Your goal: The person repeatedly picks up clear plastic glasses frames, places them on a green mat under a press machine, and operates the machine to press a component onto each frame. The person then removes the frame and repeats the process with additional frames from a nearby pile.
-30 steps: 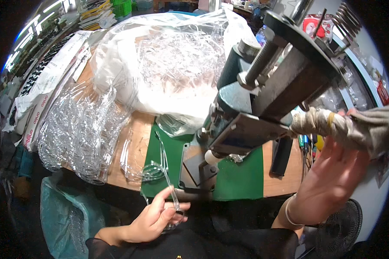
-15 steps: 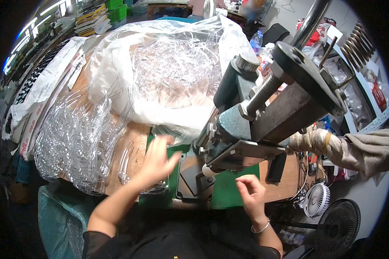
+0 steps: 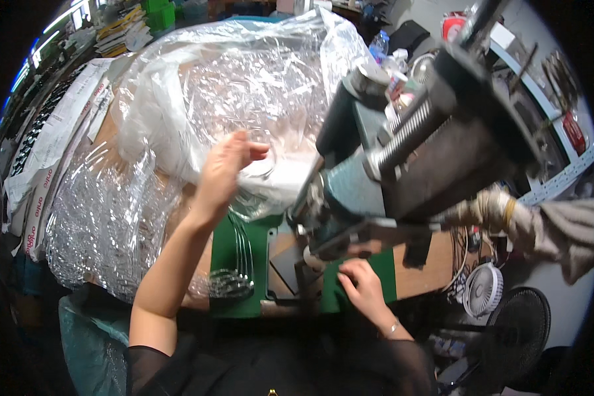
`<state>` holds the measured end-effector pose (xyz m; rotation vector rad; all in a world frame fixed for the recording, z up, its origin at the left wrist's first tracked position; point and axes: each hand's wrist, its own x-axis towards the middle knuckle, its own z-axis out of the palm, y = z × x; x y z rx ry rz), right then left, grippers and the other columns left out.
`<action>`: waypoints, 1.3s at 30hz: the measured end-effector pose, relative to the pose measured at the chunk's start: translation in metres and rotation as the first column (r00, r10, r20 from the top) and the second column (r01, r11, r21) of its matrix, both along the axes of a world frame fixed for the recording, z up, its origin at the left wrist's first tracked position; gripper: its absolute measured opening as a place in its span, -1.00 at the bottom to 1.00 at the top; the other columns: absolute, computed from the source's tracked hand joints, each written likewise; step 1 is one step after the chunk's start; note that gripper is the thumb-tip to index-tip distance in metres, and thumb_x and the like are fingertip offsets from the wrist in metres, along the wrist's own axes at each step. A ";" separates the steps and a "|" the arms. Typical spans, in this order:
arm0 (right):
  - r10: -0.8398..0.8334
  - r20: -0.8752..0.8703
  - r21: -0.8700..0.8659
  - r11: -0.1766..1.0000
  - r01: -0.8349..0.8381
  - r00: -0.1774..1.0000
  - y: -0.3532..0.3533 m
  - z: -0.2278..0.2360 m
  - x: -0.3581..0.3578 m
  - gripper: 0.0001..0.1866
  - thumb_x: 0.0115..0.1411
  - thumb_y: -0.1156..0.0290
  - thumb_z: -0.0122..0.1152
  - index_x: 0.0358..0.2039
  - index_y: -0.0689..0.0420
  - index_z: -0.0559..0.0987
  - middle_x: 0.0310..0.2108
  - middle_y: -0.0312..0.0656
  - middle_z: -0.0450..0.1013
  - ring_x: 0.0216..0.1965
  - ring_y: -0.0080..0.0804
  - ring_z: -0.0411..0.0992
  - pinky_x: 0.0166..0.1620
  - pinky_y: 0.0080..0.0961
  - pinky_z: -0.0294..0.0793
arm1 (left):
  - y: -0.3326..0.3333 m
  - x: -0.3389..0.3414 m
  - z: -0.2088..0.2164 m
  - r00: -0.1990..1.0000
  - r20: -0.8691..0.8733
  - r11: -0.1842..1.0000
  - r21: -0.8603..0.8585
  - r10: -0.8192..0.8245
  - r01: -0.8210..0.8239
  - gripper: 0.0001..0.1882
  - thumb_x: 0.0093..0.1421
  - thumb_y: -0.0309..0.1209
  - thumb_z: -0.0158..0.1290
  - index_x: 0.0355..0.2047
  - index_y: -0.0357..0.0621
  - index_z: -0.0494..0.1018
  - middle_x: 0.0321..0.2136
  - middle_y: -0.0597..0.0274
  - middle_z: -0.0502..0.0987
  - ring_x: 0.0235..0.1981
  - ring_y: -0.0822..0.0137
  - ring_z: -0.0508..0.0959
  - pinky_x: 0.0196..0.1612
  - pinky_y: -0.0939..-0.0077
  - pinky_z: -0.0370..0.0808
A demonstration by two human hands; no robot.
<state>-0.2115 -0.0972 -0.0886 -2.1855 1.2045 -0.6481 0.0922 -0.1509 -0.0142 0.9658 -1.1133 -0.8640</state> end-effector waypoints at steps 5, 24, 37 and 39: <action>-0.063 -0.452 -0.351 0.930 -0.112 0.890 -0.017 -0.029 0.024 -0.67 0.00 0.47 0.05 -0.17 0.21 0.35 -0.21 -0.10 0.30 -0.30 -0.18 0.32 -0.30 -0.44 0.39 | 0.095 -0.022 0.036 0.860 -0.497 0.974 0.115 -0.112 0.193 -0.72 0.23 -0.26 -0.25 -0.35 -0.25 0.27 -0.36 -0.04 0.48 -0.38 0.24 0.53 -0.22 0.37 0.44; -0.184 -0.003 -0.191 0.965 0.180 0.983 -0.024 -0.060 0.009 -0.88 -0.08 0.43 0.20 -0.51 0.17 0.48 -0.56 -0.24 0.35 -0.48 -0.40 0.31 -0.37 -0.52 0.30 | 0.185 -0.092 0.012 0.862 -0.506 1.000 0.031 0.013 0.003 -0.37 0.07 -0.40 0.02 0.06 -0.39 -0.02 -0.09 -0.08 0.32 -0.51 0.45 0.43 -0.32 0.50 0.48; -0.168 0.238 0.253 0.962 0.106 0.957 -0.022 -0.012 0.014 -0.89 0.06 0.46 0.08 -0.47 0.23 0.41 -0.53 -0.30 0.33 -0.51 -0.62 0.26 -0.42 -0.69 0.28 | 0.172 -0.113 -0.020 0.780 -0.617 0.957 0.146 -0.108 0.249 -0.24 -0.03 -0.72 0.04 0.16 -0.17 -0.05 -0.05 0.01 0.33 -0.41 0.59 0.47 -0.31 0.76 0.41; -0.047 0.334 0.285 0.957 -0.054 0.941 -0.001 0.031 0.024 -0.91 0.08 0.50 0.07 -0.45 0.23 0.39 -0.51 -0.29 0.34 -0.49 -0.61 0.28 -0.39 -0.69 0.30 | 0.174 -0.109 -0.021 0.748 -0.635 0.901 0.189 -0.191 0.390 -0.24 -0.04 -0.72 0.04 0.16 -0.17 -0.04 -0.10 0.03 0.37 -0.41 0.57 0.47 -0.32 0.75 0.42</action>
